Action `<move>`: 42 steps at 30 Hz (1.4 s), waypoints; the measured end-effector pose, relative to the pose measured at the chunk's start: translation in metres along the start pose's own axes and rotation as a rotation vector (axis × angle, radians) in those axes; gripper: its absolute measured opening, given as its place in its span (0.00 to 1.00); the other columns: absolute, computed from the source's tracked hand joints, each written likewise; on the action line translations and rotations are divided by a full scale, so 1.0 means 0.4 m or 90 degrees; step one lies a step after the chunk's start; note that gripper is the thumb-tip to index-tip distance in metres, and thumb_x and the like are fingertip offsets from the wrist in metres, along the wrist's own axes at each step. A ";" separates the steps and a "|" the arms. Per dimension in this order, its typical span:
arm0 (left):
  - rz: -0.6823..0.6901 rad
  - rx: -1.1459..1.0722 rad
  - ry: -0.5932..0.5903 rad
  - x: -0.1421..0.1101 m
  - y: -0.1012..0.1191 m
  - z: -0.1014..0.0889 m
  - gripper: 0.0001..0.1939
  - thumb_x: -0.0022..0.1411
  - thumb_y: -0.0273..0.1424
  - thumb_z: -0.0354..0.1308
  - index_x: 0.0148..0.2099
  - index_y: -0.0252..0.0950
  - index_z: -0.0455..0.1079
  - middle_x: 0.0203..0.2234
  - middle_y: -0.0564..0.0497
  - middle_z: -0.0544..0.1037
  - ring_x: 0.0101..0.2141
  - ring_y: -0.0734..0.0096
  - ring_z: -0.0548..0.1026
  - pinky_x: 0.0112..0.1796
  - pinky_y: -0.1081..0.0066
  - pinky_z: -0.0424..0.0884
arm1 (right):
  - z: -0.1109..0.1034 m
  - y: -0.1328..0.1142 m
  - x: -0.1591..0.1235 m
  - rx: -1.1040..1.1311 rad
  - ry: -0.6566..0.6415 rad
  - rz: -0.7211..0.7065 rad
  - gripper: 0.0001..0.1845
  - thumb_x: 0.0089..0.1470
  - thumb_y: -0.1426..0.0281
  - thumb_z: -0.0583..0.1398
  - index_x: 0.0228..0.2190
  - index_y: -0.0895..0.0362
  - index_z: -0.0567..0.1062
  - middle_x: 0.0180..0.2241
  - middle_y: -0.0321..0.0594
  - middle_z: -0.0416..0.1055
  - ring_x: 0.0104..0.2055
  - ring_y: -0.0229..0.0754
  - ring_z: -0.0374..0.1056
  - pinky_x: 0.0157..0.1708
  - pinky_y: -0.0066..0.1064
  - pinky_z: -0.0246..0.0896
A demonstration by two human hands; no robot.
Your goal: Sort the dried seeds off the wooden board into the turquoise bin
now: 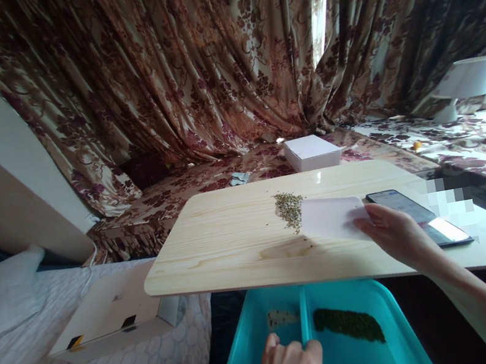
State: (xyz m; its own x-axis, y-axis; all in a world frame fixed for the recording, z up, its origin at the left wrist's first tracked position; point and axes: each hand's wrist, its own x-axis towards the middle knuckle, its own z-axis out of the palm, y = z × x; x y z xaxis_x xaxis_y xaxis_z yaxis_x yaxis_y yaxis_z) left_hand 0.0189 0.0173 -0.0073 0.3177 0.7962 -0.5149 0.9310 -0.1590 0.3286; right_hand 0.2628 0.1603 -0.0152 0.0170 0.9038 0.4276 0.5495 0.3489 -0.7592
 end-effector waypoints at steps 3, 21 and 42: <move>-0.002 0.003 -0.003 -0.001 0.004 -0.004 0.20 0.64 0.22 0.43 0.53 0.32 0.71 0.41 0.39 0.77 0.47 0.54 0.74 0.56 0.55 0.58 | -0.008 -0.008 -0.009 0.037 -0.016 0.028 0.10 0.44 0.63 0.60 0.29 0.54 0.76 0.29 0.44 0.80 0.33 0.52 0.77 0.33 0.41 0.75; -0.009 -0.006 0.017 -0.016 0.002 -0.006 0.20 0.64 0.22 0.42 0.51 0.35 0.72 0.42 0.42 0.77 0.47 0.56 0.72 0.56 0.55 0.57 | -0.039 -0.014 -0.054 0.084 -0.028 0.063 0.16 0.44 0.53 0.64 0.26 0.53 0.75 0.26 0.42 0.79 0.31 0.49 0.76 0.31 0.37 0.75; -0.033 -0.013 0.067 -0.044 -0.068 -0.008 0.19 0.64 0.26 0.44 0.52 0.38 0.71 0.42 0.43 0.77 0.46 0.55 0.72 0.53 0.55 0.60 | 0.021 -0.023 -0.076 0.208 -0.221 0.109 0.24 0.43 0.46 0.64 0.25 0.55 0.75 0.25 0.40 0.77 0.28 0.45 0.73 0.26 0.32 0.71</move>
State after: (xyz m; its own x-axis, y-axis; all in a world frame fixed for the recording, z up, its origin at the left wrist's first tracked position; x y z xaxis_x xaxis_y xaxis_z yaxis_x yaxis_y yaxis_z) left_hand -0.0124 0.0093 -0.0047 0.2470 0.8605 -0.4455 0.9416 -0.1045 0.3200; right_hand 0.2500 0.1316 -0.0253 -0.2258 0.9645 0.1372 0.2723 0.1977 -0.9417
